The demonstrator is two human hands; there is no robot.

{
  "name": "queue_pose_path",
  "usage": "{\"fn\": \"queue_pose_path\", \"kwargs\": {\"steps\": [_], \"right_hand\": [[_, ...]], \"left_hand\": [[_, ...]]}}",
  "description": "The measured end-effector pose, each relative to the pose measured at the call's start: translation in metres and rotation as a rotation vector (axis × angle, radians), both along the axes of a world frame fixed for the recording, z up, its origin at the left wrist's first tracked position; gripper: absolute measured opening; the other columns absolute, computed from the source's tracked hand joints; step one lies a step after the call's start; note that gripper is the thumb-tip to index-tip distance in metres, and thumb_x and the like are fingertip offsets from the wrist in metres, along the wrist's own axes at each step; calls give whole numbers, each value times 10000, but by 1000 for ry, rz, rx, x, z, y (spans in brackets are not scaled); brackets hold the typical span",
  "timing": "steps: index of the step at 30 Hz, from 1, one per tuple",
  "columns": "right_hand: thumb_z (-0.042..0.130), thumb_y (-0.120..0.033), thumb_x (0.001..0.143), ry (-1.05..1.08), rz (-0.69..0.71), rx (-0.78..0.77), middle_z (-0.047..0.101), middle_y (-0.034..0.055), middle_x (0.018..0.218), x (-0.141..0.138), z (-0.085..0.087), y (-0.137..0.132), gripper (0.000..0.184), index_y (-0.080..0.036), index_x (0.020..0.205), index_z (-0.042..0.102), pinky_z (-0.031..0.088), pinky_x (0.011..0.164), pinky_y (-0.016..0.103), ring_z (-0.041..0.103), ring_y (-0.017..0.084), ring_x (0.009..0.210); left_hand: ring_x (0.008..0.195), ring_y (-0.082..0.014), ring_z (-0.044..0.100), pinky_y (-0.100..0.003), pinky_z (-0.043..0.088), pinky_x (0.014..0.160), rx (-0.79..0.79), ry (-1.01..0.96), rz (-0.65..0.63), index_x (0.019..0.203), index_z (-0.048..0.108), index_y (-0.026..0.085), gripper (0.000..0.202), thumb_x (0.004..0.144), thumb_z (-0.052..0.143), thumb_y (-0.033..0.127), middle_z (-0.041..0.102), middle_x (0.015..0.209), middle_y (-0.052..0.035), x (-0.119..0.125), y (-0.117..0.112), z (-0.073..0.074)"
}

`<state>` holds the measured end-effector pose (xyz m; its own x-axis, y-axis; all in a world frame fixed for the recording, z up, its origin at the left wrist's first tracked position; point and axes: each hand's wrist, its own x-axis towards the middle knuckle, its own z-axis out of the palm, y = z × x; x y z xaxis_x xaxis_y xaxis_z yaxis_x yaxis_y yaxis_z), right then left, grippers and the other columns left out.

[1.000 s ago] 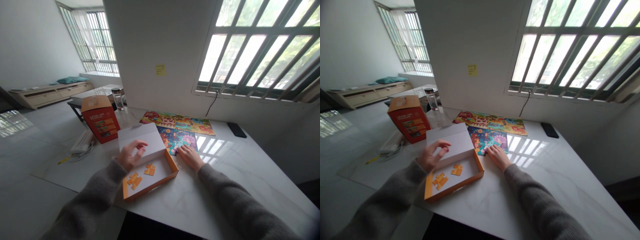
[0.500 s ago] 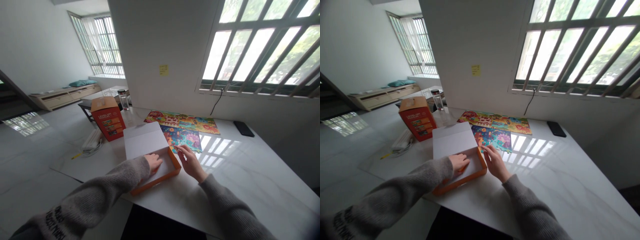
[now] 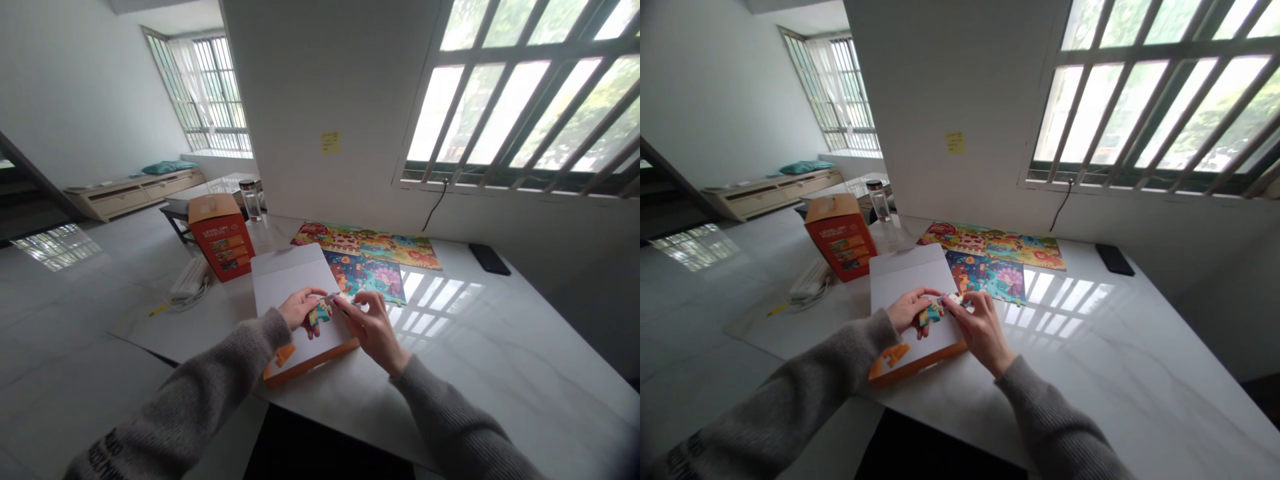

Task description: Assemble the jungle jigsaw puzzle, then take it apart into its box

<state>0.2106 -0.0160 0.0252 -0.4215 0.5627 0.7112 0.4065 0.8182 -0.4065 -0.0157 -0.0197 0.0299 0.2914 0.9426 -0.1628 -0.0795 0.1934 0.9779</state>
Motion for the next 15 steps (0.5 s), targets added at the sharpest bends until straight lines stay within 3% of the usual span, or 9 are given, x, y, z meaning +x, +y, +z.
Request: {"fn": "queue_pose_path", "kwargs": {"steps": [3,8,10,12,15], "right_hand": [[479,-112,954,-141,64,30,521,88,1031,-13,0,-6,557,-399,1430,509,553,886,459,535,257,999],[401,13,832,-105,277,-34,512,110,1335,-26,6,-11,758,-317,1514,366,488,1029,487,504,263,1231],[384,7,821,-5,242,-86,540,108,1319,-28,10,-7,687,-273,1444,448,498,1010,442,538,242,1206],[397,-18,838,29,115,-122,612,102,1151,-35,10,0,515,-234,1264,589,527,920,386,602,224,1061],[505,-112,873,-304,103,-174,657,87,947,-60,3,8,262,-204,1048,677,531,792,342,640,217,870]], "left_hand": [[485,-196,656,-307,527,425,-51,-148,47,1150,528,151,413,871,622,441,673,749,-47,6,-7,2],[592,-148,642,-280,559,516,43,-236,149,1178,556,135,512,779,763,380,638,803,-26,-4,-19,9],[564,-141,634,-260,540,484,98,-179,185,1212,526,147,590,719,810,304,636,789,-9,-20,-21,11],[555,-166,658,-261,528,450,115,-140,242,1195,510,150,575,712,789,288,660,818,-30,-40,-23,11],[536,-204,682,-271,514,405,108,-118,334,1150,500,157,492,731,723,288,682,843,-53,-66,-27,7]]}}
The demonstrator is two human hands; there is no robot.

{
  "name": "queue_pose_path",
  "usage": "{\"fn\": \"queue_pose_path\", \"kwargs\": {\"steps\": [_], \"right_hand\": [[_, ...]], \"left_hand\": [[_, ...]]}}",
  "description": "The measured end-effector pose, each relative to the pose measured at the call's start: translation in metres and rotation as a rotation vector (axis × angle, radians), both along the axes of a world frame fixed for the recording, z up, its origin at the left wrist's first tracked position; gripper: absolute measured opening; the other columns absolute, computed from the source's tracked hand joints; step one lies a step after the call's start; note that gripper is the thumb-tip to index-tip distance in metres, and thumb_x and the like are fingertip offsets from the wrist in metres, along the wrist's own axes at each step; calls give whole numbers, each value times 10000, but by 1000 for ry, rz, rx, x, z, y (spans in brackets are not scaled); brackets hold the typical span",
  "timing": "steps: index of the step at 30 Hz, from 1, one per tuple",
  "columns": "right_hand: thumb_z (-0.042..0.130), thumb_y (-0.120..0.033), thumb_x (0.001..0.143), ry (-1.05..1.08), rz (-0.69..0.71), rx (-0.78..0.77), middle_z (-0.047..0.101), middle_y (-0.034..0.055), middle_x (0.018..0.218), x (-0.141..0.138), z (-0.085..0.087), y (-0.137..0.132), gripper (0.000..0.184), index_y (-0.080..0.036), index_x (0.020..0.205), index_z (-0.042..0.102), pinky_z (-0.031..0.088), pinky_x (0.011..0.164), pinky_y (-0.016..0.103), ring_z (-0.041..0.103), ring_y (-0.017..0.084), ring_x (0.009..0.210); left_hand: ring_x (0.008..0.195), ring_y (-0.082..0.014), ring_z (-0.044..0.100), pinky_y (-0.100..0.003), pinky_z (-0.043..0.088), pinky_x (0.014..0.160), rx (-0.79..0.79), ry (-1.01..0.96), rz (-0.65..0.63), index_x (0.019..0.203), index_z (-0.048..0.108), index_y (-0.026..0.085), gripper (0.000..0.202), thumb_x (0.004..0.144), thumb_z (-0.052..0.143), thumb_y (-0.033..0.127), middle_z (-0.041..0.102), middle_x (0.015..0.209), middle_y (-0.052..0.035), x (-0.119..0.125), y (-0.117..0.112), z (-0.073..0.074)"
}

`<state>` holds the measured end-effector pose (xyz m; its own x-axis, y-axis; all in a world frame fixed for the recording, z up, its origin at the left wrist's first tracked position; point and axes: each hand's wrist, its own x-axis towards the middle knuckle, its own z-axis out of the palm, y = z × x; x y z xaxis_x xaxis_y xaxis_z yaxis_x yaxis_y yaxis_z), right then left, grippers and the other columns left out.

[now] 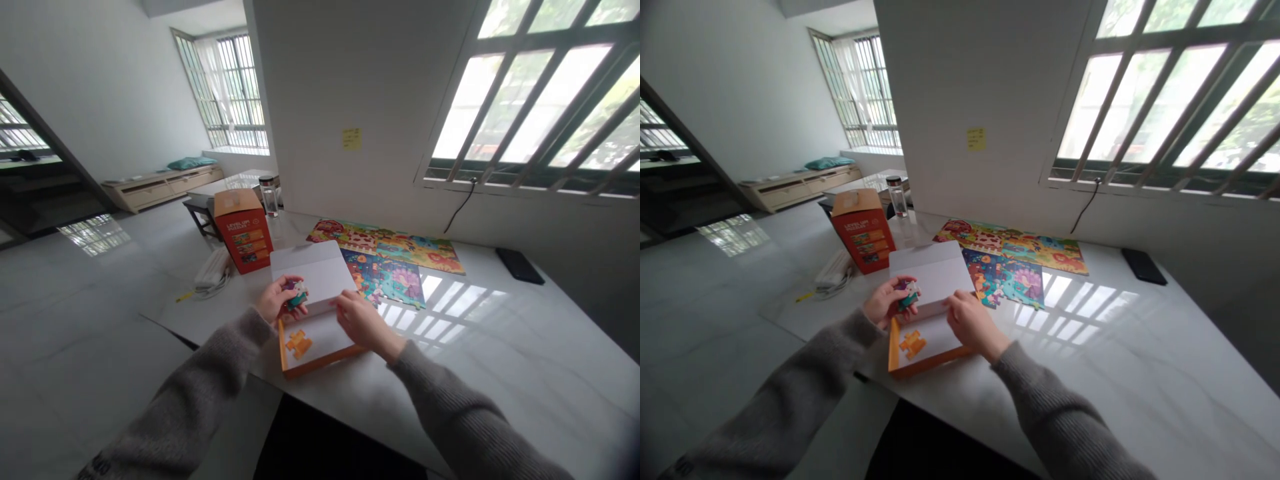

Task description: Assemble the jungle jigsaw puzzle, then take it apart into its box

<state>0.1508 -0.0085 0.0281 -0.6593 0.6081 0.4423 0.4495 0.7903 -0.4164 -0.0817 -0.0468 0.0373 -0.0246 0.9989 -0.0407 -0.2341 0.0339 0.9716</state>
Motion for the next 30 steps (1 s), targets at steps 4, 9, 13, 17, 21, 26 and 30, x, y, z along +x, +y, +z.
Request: {"fn": "queue_pose_path", "kwargs": {"steps": [4,9,13,17,21,26,30], "right_hand": [[694,-365,830,-559,275,-125,717,68,933,-49,-9,-3,319,-251,1127,670,524,673,321,691,237,773],[706,-267,835,-685,365,-67,719,123,1075,-81,-7,-2,430,-189,1240,585,535,711,336,707,264,881],[769,-225,769,-504,398,-137,637,186,1239,-76,-9,4,594,-119,1299,520,531,790,350,638,303,1081],[696,-162,823,-366,366,-322,682,69,937,-57,-8,4,162,-139,971,634,491,702,266,640,184,826],[646,-172,871,-195,408,-449,637,-28,782,-28,7,-3,243,-181,1110,604,444,585,195,575,101,644],[508,-99,929,246,146,-82,610,28,917,8,33,2,289,-216,1164,628,491,714,254,578,131,765],[470,-110,967,201,107,289,630,82,974,17,36,6,250,-202,1122,642,482,851,371,560,209,925]], "left_hand": [[495,-175,656,-282,527,424,43,8,48,1110,509,147,428,735,683,258,691,824,-53,-11,-6,-10],[496,-163,650,-293,538,472,45,-62,53,1109,497,146,417,732,656,226,708,863,-72,-12,-8,-15],[501,-168,654,-303,546,486,42,-59,71,1131,486,141,423,742,640,205,701,855,-71,-14,-6,-13],[490,-170,647,-293,529,457,69,-74,148,1173,462,147,466,739,623,197,689,832,-49,-11,1,-8],[468,-159,636,-288,524,451,89,-65,183,1152,475,143,438,734,597,188,687,825,-41,-7,11,-1],[401,-178,617,-306,501,397,-54,-16,-35,1175,463,152,424,776,592,215,704,847,-70,11,18,7],[399,-191,598,-313,483,365,-118,-172,-210,1171,470,150,408,888,530,437,672,723,-44,42,19,14]]}}
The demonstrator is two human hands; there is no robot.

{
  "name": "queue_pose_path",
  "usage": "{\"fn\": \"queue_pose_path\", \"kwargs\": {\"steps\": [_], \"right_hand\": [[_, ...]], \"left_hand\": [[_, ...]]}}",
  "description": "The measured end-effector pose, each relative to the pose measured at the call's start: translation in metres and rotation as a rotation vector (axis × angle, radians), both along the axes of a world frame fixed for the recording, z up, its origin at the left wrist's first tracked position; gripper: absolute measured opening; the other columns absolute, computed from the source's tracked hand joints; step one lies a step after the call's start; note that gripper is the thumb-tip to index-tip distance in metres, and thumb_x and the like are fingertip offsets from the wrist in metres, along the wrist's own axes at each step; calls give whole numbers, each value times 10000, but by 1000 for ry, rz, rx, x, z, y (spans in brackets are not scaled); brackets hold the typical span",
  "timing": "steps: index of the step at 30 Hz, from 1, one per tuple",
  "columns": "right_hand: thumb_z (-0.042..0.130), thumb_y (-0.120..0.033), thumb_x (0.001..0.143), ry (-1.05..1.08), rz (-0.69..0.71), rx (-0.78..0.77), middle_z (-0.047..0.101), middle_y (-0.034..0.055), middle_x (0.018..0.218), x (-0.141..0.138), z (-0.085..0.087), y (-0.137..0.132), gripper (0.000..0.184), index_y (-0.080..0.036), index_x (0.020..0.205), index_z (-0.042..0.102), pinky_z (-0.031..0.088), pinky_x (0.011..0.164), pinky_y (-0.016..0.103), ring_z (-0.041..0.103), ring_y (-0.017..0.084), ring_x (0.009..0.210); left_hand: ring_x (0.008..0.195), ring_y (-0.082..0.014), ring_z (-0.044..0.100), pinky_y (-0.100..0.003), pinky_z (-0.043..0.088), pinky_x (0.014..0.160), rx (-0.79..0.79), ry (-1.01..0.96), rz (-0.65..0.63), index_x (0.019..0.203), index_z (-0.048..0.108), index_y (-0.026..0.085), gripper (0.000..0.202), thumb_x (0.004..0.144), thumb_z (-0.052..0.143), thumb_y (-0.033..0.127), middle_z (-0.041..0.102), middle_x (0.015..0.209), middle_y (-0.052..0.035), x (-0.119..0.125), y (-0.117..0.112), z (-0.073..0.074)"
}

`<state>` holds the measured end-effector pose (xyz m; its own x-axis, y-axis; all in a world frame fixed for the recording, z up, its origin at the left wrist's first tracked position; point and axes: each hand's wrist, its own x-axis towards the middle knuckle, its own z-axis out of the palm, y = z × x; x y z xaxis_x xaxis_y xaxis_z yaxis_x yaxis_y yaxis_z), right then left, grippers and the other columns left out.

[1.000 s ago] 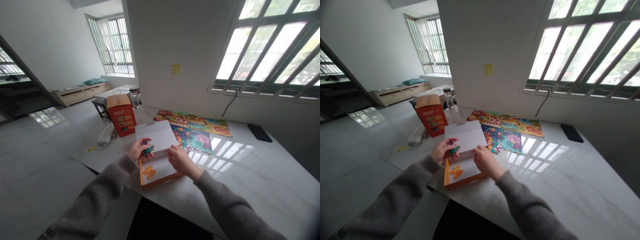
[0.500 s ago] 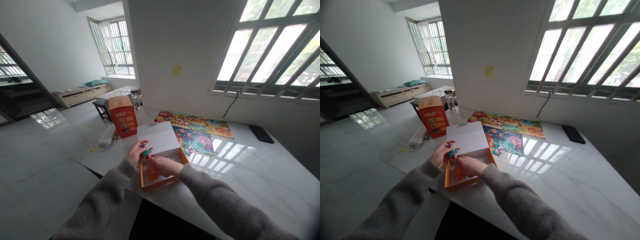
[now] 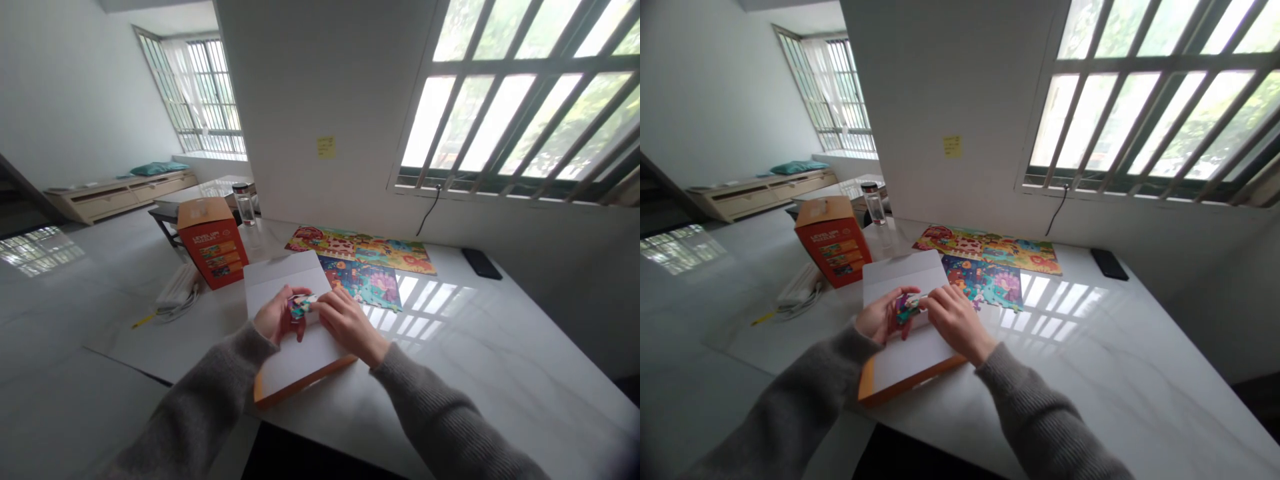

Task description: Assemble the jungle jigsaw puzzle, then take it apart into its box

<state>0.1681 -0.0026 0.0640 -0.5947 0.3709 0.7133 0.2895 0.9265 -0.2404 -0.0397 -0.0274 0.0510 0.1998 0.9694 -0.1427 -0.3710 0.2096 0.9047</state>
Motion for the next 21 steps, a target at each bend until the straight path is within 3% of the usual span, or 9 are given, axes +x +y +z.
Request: {"fn": "queue_pose_path", "kwargs": {"steps": [3,6,8,10,11,14,17,21], "right_hand": [[465,-74,950,-115,78,40,649,92,1096,5,-10,4,321,-213,1198,613,475,901,396,554,223,1001],[433,-47,929,-38,17,-59,622,87,1218,23,-25,32,403,-230,1257,582,462,968,393,543,214,1113],[392,-68,946,-16,-170,-131,655,86,1127,42,-37,68,366,-210,1200,612,459,974,399,569,211,1062],[394,-88,938,-209,-400,-198,678,91,1060,62,-50,109,345,-195,1131,659,447,984,399,577,225,1042],[409,-113,936,-340,-512,-232,674,95,1108,71,-56,127,344,-200,1150,664,439,995,385,564,230,1085],[443,-209,946,-416,-629,-269,602,144,1307,91,-75,162,369,-177,1260,632,405,1034,416,496,280,1224],[397,-305,981,-450,-704,-293,503,144,1456,100,-94,164,429,-191,1360,563,329,1099,481,411,304,1342],[311,-371,1014,-544,-798,-325,405,110,1556,100,-111,146,495,-211,1462,448,208,1168,506,300,275,1447]], "left_hand": [[371,-156,551,-267,462,350,53,49,-23,1220,432,169,495,878,587,490,586,589,42,15,3,-1],[374,-110,538,-231,450,351,111,164,20,1272,373,207,608,794,712,369,658,735,21,14,8,-9],[379,-100,543,-230,443,349,115,188,45,1275,355,216,646,765,724,363,690,852,-21,9,12,-15],[375,-95,537,-229,431,352,103,212,23,1242,373,201,632,750,724,384,691,875,-41,5,14,-21],[373,-90,532,-227,423,355,98,233,3,1221,389,190,618,744,725,395,690,871,-47,4,15,-24],[375,-77,515,-216,403,366,107,333,-54,1180,433,159,582,741,719,412,680,835,-53,3,13,-31],[377,-62,488,-205,387,378,109,412,-78,1184,452,140,569,753,705,413,656,787,-33,-1,7,-39],[397,-63,490,-201,388,398,110,471,-73,1179,478,142,518,779,691,392,613,743,4,-12,-7,-45]]}}
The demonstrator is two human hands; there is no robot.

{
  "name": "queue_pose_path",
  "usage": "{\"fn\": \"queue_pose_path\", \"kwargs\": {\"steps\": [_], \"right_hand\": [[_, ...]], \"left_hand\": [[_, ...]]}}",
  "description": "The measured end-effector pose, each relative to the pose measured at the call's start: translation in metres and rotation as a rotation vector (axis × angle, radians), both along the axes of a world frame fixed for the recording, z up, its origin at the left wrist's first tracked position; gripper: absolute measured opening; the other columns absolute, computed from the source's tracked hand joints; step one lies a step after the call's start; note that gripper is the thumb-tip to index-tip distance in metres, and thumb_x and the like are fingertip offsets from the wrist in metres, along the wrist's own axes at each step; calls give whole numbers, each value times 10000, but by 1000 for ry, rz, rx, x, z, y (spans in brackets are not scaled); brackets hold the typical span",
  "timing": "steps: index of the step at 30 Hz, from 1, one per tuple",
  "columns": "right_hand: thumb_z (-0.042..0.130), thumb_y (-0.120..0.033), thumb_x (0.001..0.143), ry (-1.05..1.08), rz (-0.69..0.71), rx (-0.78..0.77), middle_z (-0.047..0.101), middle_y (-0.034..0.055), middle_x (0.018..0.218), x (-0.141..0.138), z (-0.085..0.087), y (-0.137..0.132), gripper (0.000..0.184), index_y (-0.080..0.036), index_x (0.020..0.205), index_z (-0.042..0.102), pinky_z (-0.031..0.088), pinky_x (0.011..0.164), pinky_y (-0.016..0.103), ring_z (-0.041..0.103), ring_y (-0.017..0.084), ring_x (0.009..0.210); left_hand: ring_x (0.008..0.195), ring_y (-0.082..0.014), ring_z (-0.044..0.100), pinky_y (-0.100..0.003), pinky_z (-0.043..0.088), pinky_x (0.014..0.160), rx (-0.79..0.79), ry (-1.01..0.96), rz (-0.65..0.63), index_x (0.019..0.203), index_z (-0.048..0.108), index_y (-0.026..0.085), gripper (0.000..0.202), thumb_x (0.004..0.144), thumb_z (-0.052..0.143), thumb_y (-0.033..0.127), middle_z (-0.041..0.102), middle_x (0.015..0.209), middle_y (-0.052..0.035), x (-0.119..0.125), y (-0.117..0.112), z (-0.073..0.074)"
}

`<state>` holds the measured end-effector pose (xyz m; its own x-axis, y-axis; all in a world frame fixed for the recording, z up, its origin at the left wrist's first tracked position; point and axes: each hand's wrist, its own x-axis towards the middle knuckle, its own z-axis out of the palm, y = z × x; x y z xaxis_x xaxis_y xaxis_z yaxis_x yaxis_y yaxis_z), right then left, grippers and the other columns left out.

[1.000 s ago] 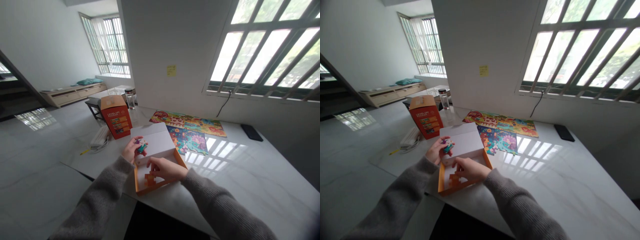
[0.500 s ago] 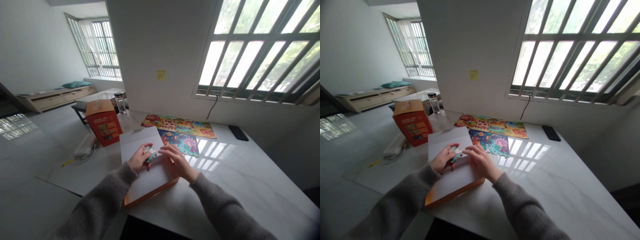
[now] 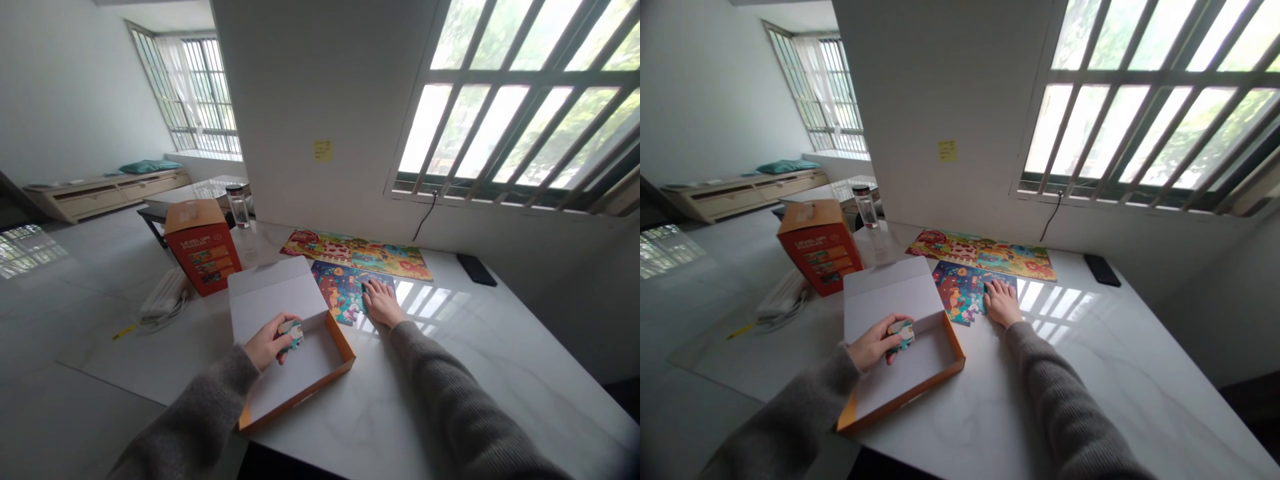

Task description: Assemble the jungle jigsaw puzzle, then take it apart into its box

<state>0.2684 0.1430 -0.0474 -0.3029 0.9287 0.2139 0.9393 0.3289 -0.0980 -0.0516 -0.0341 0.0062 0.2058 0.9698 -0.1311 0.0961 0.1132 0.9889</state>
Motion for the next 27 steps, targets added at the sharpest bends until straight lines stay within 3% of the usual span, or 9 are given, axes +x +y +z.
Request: {"fn": "queue_pose_path", "kwargs": {"steps": [5,8,12,15,19,23,27], "right_hand": [[275,-399,1023,-13,-95,-56,322,109,1603,-7,-7,-29,533,-204,1510,369,136,1177,539,223,287,1486],[333,-436,1003,-15,-117,-62,408,145,1536,-4,0,-36,530,-199,1468,427,204,1141,534,313,314,1427],[400,-397,972,-19,-90,-89,613,157,1241,12,22,-17,407,-188,1224,642,381,988,432,526,307,1162],[417,-343,965,-12,-82,-51,583,165,1292,24,32,3,414,-173,1292,604,361,1004,405,490,298,1202],[407,-359,977,-14,-63,-33,537,117,1375,32,24,6,441,-239,1384,527,308,1063,419,441,269,1274],[376,-427,987,-24,-122,5,507,127,1380,39,10,-20,448,-251,1374,519,303,1058,465,443,294,1262],[354,-482,992,-104,-215,48,533,141,1311,51,6,-67,450,-243,1324,539,350,992,475,472,309,1212]], "left_hand": [[422,-79,505,-207,406,408,56,28,55,1179,495,141,484,798,681,374,602,714,11,-14,-10,1],[408,-84,501,-208,399,398,62,-4,59,1166,497,142,494,781,691,382,593,682,22,-17,-11,3],[407,-82,495,-218,402,403,122,-16,60,1147,517,135,477,778,687,384,620,722,-4,-15,-17,12],[430,-80,492,-220,404,421,225,22,131,1146,545,139,425,805,659,366,636,777,-26,-18,-29,23],[455,-79,474,-206,403,455,310,196,261,1138,606,152,355,815,639,296,607,716,-5,-29,-43,28],[436,-78,438,-193,368,440,292,238,304,1113,620,158,332,802,620,273,565,640,17,-35,-48,22],[439,-78,440,-188,374,442,305,217,321,1075,638,163,311,778,630,253,556,640,21,-32,-48,18]]}}
